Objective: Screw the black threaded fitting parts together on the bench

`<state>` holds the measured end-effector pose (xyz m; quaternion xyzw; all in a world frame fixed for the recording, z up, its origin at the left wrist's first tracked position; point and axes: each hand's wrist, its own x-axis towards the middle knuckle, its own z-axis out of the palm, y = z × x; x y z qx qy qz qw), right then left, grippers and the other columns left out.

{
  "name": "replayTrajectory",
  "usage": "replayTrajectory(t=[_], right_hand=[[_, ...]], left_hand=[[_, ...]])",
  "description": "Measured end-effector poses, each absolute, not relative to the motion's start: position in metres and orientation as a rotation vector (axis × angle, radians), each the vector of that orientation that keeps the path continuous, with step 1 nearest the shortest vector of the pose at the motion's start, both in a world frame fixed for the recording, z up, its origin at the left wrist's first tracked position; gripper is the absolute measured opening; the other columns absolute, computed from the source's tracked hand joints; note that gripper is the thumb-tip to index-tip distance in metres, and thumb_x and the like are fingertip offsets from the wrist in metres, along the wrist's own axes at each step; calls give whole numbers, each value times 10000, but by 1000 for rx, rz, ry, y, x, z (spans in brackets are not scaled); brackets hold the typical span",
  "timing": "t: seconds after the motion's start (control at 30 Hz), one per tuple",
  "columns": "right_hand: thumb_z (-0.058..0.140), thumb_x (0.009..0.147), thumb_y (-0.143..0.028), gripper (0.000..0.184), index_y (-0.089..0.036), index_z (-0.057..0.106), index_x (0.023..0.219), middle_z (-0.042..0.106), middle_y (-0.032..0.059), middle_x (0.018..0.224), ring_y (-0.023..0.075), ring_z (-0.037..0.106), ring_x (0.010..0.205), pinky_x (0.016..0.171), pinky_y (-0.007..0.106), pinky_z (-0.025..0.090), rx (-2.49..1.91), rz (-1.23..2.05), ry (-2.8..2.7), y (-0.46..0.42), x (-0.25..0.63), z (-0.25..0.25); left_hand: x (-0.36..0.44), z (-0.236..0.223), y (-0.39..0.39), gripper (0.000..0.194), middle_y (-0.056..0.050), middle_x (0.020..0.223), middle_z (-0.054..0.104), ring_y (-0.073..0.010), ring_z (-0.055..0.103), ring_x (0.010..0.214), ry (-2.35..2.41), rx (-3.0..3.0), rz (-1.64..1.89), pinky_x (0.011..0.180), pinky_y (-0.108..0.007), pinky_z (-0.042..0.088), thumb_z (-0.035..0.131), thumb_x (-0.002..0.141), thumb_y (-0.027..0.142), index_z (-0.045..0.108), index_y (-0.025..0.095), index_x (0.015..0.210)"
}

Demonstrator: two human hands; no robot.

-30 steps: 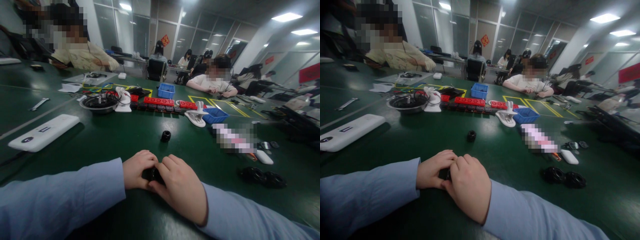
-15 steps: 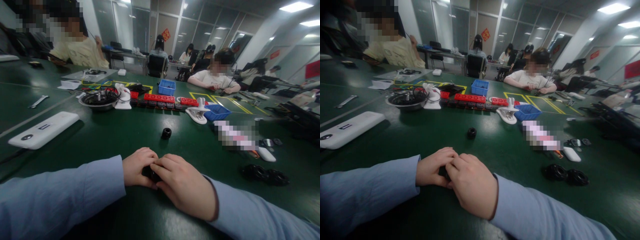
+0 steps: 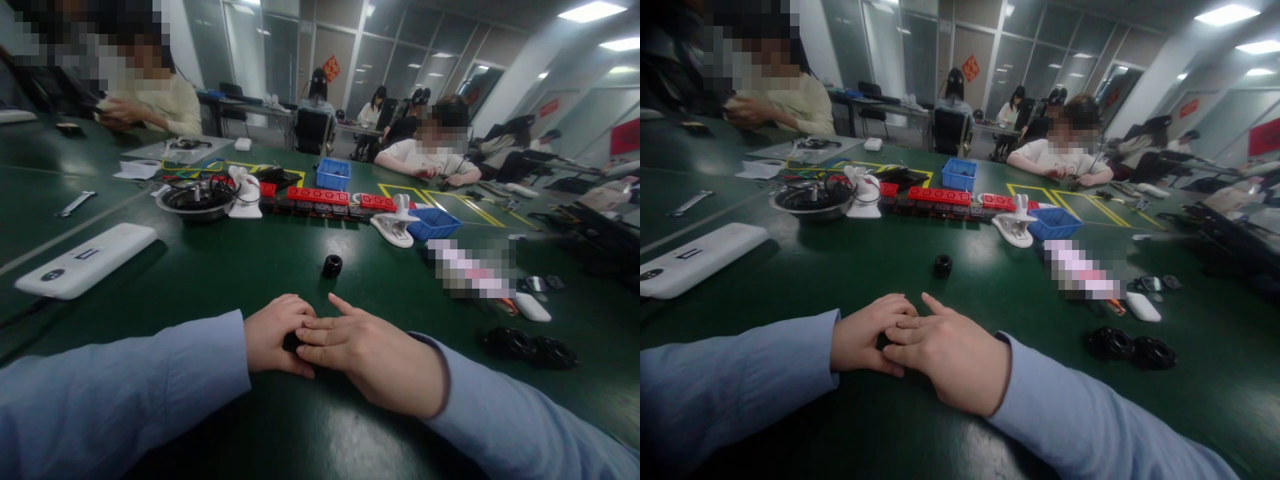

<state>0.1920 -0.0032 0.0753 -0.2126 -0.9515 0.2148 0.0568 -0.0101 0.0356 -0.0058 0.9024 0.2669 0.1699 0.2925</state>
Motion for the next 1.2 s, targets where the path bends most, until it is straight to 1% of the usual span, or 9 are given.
replayTrajectory(t=[0.43, 0.53, 0.7, 0.77, 0.87, 0.93, 1.0, 1.1, 1.2], right_hand=[[491, 801, -10, 400, -192, 616, 1134, 590, 38, 1288, 162, 489, 1252, 1157, 486, 105, -664, 626, -2901, -3, 192, 80], [472, 790, -13, 401, -194, 631, 1111, 614, 31, 1256, 173, 489, 1244, 1149, 488, 123, -662, 638, -2879, -3, 192, 81], [484, 682, -8, 511, -200, 616, 1137, 633, 45, 1217, 200, 481, 1225, 1138, 514, 99, -697, 640, -2813, -7, 192, 84], [487, 700, -35, 489, -192, 606, 1147, 630, 61, 1210, 205, 505, 1184, 1123, 505, 156, -718, 591, -2762, -9, 192, 85], [500, 784, -110, 337, -157, 613, 1099, 657, 91, 1097, 197, 575, 1011, 992, 426, 362, -816, 465, -2666, -12, 190, 85], [535, 837, -215, 242, -139, 618, 1051, 663, 96, 992, 196, 585, 906, 852, 371, 436, -952, 378, -2616, -15, 187, 82], [604, 826, -353, 320, -125, 613, 1050, 657, 96, 931, 212, 581, 862, 780, 363, 444, -1102, 267, -2581, -19, 183, 77], [682, 736, -512, 517, -100, 612, 1041, 652, 94, 859, 237, 574, 806, 719, 375, 431, -1268, 49, -2537, -27, 175, 68], [687, 691, -586, 507, -120, 636, 882, 627, 67, 742, 217, 556, 701, 611, 342, 387, -1294, -87, -2530, -33, 169, 61]], left_hand=[[-10, -3, 35, 500, -41, 937, 577, -228, 515, 897, 686, 2444, 454, 850, -391, 392, 674, 670, 646, 627, 189, 867], [-10, -3, 35, 501, -43, 953, 581, -234, 524, 909, 679, 2471, 439, 884, -414, 379, 657, 685, 652, 641, 199, 900], [-10, -6, 36, 562, -53, 985, 598, -254, 542, 929, 669, 2515, 437, 881, -422, 393, 628, 693, 676, 629, 201, 992], [-10, -6, 36, 576, -59, 1002, 602, -263, 543, 948, 689, 2511, 442, 894, -430, 392, 630, 689, 677, 617, 199, 1011], [-9, -4, 35, 562, -59, 1022, 603, -264, 543, 961, 703, 2485, 445, 926, -446, 379, 648, 690, 640, 603, 202, 1038], [-9, -3, 35, 541, -56, 1016, 605, -258, 545, 946, 689, 2476, 451, 931, -446, 377, 651, 703, 605, 594, 212, 1071], [-10, -3, 35, 524, -57, 1016, 603, -256, 544, 943, 667, 2473, 463, 933, -443, 375, 657, 712, 568, 584, 220, 1096], [-10, -5, 35, 458, -58, 1025, 597, -257, 539, 954, 659, 2469, 455, 951, -445, 361, 687, 703, 502, 593, 210, 1043], [-9, -5, 35, 369, -46, 977, 593, -246, 538, 925, 676, 2462, 446, 956, -447, 360, 702, 685, 449, 600, 192, 929]])
